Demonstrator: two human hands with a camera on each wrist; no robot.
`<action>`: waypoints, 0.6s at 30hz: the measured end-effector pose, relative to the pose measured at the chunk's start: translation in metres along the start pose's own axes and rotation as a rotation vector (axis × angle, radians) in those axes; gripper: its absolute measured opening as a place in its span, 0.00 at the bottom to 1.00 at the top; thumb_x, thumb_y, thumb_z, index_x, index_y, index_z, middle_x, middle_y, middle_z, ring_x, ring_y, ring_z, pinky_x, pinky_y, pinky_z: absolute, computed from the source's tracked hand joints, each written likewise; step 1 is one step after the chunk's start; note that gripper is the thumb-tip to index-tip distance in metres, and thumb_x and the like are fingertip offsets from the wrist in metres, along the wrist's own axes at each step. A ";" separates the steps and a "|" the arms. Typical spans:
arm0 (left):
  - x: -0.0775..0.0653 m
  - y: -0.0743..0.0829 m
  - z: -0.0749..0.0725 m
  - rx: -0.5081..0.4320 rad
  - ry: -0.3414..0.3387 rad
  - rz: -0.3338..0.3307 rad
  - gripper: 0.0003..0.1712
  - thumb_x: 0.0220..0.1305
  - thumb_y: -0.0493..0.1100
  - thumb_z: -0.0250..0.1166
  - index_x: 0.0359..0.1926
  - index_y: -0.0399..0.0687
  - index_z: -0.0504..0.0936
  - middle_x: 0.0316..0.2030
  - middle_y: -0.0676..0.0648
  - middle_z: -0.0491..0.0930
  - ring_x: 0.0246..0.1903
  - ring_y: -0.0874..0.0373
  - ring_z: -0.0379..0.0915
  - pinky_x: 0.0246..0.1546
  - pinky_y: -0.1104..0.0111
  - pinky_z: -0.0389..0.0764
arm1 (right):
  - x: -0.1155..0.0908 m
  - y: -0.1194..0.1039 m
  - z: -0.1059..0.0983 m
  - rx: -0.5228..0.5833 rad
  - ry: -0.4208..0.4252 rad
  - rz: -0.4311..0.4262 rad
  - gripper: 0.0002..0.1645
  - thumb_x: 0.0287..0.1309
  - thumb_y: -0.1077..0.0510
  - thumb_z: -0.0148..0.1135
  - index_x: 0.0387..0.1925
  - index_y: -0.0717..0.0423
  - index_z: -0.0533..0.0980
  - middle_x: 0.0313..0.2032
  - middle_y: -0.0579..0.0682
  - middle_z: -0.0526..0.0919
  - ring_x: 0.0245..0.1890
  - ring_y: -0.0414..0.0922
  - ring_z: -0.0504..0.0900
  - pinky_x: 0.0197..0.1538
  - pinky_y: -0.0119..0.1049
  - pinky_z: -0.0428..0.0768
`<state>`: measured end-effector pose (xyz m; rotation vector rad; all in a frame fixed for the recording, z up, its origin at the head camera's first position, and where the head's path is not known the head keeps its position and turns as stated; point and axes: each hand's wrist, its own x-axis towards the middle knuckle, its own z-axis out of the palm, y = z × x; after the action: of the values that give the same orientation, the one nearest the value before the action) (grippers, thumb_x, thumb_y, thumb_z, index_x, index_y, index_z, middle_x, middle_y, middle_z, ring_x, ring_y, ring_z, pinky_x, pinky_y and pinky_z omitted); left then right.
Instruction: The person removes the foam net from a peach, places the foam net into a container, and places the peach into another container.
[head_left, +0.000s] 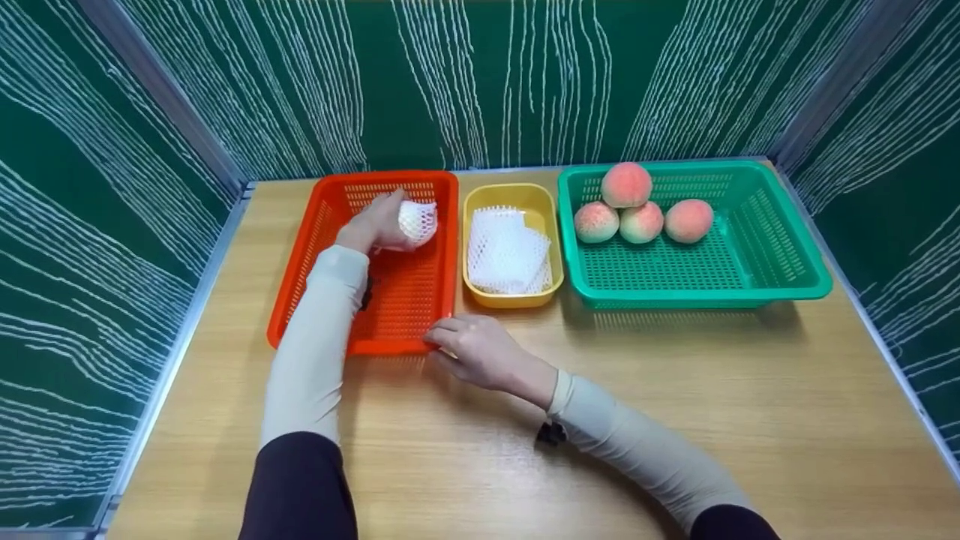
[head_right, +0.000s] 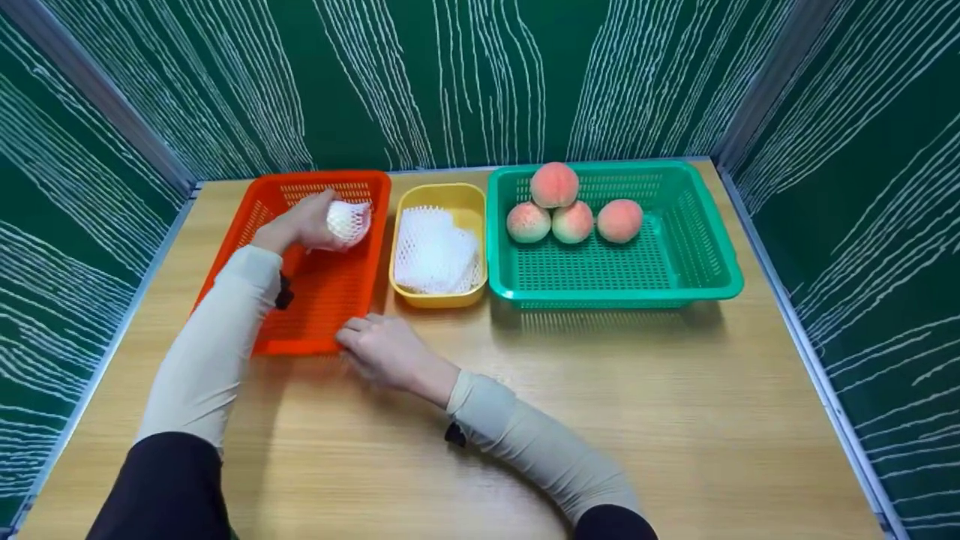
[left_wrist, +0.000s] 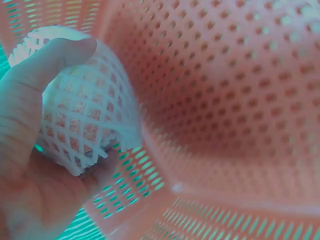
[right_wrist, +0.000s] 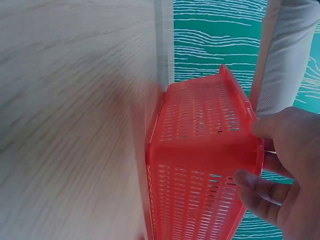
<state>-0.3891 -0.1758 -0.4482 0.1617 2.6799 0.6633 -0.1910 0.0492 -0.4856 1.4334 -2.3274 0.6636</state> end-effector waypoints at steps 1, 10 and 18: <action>-0.005 0.000 -0.003 0.012 0.006 0.017 0.65 0.45 0.49 0.79 0.77 0.59 0.45 0.71 0.49 0.52 0.63 0.48 0.53 0.67 0.48 0.52 | 0.000 0.000 0.000 0.004 0.001 0.003 0.11 0.61 0.57 0.62 0.44 0.54 0.82 0.40 0.46 0.84 0.39 0.44 0.82 0.41 0.36 0.80; -0.047 0.006 -0.015 0.153 0.022 0.130 0.58 0.41 0.51 0.80 0.71 0.57 0.58 0.61 0.51 0.66 0.55 0.52 0.62 0.60 0.51 0.68 | -0.007 0.003 -0.008 0.079 0.028 -0.011 0.10 0.59 0.59 0.65 0.43 0.56 0.82 0.43 0.48 0.84 0.43 0.43 0.81 0.45 0.38 0.80; -0.101 0.039 -0.015 0.224 0.055 0.192 0.53 0.36 0.50 0.83 0.65 0.64 0.64 0.54 0.55 0.69 0.48 0.56 0.65 0.49 0.53 0.78 | -0.029 0.011 -0.034 0.111 0.019 0.055 0.12 0.62 0.56 0.62 0.45 0.56 0.82 0.43 0.48 0.84 0.45 0.44 0.81 0.50 0.38 0.78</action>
<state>-0.3012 -0.1674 -0.3843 0.4720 2.8102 0.4252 -0.1871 0.0938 -0.4736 1.4066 -2.3559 0.8303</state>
